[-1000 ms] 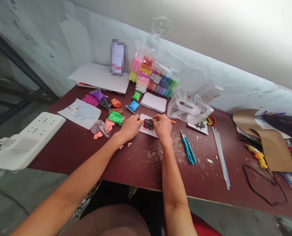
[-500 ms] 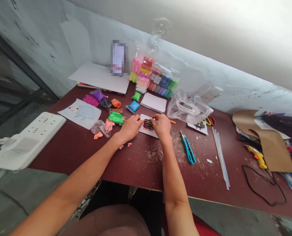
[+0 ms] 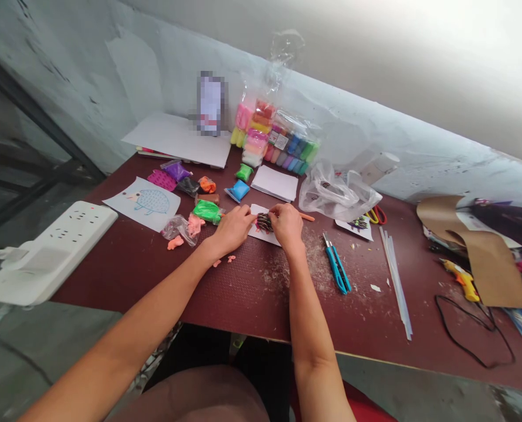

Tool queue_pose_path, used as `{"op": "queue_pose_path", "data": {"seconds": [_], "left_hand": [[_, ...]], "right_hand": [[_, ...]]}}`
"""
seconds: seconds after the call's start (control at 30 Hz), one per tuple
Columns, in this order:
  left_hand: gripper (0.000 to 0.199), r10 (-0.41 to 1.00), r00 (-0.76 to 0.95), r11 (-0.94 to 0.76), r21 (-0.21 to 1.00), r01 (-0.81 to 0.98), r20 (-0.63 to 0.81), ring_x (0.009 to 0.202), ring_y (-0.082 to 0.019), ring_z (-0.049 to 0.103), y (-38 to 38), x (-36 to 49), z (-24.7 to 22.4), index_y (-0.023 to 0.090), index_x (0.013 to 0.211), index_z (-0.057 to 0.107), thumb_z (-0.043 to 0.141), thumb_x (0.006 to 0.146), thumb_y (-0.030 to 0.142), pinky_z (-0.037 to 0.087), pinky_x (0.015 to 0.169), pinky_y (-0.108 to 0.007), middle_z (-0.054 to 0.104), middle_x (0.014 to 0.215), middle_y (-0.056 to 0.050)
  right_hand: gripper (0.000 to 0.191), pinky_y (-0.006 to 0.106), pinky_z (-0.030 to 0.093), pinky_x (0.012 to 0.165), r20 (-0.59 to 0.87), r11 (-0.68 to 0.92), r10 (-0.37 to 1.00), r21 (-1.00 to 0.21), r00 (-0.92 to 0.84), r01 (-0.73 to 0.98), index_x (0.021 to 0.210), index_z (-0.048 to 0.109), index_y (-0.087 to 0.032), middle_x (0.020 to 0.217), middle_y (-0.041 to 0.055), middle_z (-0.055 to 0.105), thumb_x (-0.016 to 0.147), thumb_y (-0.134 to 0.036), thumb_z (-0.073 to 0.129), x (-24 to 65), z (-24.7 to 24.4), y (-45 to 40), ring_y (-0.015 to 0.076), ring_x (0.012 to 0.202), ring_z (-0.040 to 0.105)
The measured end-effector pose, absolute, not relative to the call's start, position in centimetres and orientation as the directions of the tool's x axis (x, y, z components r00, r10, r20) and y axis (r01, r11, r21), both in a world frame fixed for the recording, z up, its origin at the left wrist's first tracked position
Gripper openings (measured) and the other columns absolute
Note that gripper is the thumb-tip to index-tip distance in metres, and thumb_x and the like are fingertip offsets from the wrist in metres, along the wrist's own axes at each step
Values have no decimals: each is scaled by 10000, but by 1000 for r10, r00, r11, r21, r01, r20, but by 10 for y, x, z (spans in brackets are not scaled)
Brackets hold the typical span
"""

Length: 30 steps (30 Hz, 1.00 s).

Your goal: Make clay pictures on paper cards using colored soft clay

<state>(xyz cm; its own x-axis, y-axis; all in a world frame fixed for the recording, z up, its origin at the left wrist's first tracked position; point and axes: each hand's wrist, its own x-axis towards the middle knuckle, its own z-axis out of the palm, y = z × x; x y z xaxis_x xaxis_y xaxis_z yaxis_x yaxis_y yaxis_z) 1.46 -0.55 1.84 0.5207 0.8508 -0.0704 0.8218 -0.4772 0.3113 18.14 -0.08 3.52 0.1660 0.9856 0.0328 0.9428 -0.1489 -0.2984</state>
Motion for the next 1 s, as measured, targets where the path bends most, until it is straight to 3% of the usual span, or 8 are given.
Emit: {"op": "queue_pose_path", "data": {"seconds": [0.1, 0.2, 0.3, 0.53, 1.0], "left_hand": [[430, 848, 526, -485, 308, 818, -63, 1210, -280, 595, -5, 14, 17, 128, 1308, 711, 335, 1101, 155, 501, 987, -378, 636, 1332, -160], [421, 849, 526, -486, 310, 817, -56, 1203, -275, 595, -5, 14, 15, 135, 1292, 716, 344, 1095, 143, 501, 978, -371, 641, 1325, -156], [415, 851, 522, -481, 317, 817, -53, 1198, -274, 594, -4, 14, 14, 140, 1277, 721, 351, 1090, 137, 501, 965, -366, 644, 1316, -152], [410, 853, 520, -478, 343, 809, -37, 1181, -280, 588, -3, 14, 11, 146, 1264, 725, 357, 1082, 139, 496, 952, -372, 644, 1301, -157], [404, 852, 520, -477, 321, 819, -63, 1191, -277, 594, -5, 14, 17, 139, 1285, 721, 371, 1082, 132, 494, 960, -372, 648, 1322, -151]], "right_hand": [[240, 343, 506, 900, 62, -161, 979, -330, 192, 930, 1100, 842, -209, 1098, 95, 802, 937, -225, 667, 185, 39, -4, 256, 1051, 718], [206, 329, 503, 869, 59, -171, 978, -332, 202, 927, 1037, 849, -226, 1062, 77, 803, 920, -217, 680, 190, 42, -9, 244, 1023, 719], [163, 315, 493, 827, 17, -153, 986, -306, 166, 940, 950, 852, -231, 1017, 71, 800, 883, -189, 710, 194, 42, -11, 238, 975, 717], [220, 314, 494, 803, -41, -103, 995, -242, 96, 965, 979, 865, -246, 985, 76, 809, 875, -157, 693, 195, 38, -6, 239, 926, 721], [242, 286, 466, 791, -75, 2, 997, -256, -22, 967, 984, 870, -236, 927, 58, 809, 848, -114, 711, 202, 34, 3, 218, 885, 716]]}}
